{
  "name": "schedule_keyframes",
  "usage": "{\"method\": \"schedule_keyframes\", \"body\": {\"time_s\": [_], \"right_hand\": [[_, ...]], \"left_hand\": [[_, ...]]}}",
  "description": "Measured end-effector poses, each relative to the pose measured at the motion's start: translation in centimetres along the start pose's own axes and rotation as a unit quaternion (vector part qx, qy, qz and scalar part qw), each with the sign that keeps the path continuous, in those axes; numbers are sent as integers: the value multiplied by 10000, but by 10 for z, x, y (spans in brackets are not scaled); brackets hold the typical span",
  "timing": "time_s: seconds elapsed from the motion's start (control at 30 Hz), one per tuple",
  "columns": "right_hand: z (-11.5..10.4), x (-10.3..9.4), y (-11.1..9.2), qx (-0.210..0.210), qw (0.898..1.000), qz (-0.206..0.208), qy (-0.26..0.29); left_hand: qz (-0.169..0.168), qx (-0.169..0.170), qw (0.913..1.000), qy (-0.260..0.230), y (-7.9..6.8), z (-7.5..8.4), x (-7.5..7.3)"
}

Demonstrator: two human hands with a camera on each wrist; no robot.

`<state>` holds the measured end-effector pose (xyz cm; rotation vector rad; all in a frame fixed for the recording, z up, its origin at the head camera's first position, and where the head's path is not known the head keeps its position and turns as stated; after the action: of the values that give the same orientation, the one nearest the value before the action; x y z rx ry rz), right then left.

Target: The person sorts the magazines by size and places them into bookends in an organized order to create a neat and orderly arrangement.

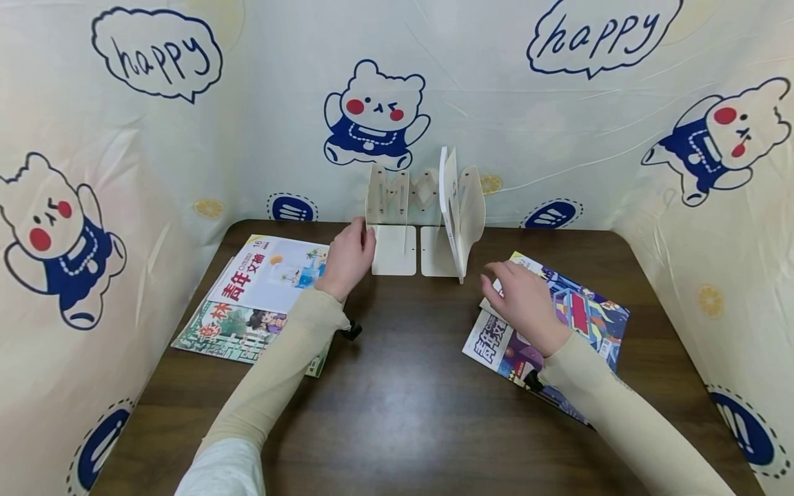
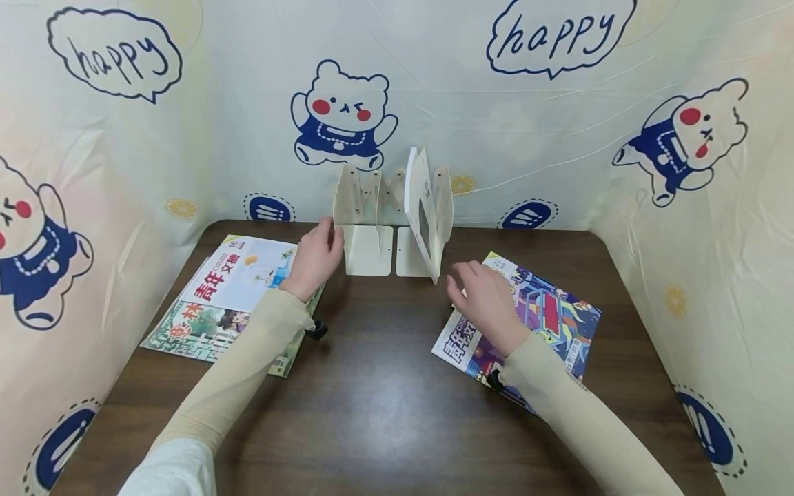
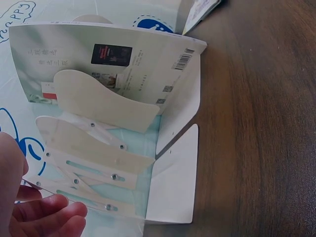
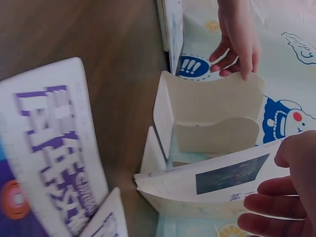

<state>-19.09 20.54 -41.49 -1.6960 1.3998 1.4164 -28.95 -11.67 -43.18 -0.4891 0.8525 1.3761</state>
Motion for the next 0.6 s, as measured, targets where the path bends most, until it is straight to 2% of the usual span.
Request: {"method": "schedule_keyframes", "body": {"time_s": [0.27, 0.6], "right_hand": [[11, 4, -26, 342, 9964, -734, -257], [40, 28, -44, 326, 9873, -1241, -941]], "left_hand": [[-153, -126, 9998, -68, 1, -1, 1], [-92, -95, 9999, 10, 0, -2, 0]]}}
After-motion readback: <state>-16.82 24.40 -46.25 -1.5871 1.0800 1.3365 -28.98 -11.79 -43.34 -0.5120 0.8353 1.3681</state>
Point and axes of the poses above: each hand's wrist, its own y-axis towards the middle knuckle, its own x-axis out of the palm, z = x × y, the point moved 3 cm from there along y, towards the middle knuckle, and after that the axes turned 7 degrees about -z, right-handed, at the moved point
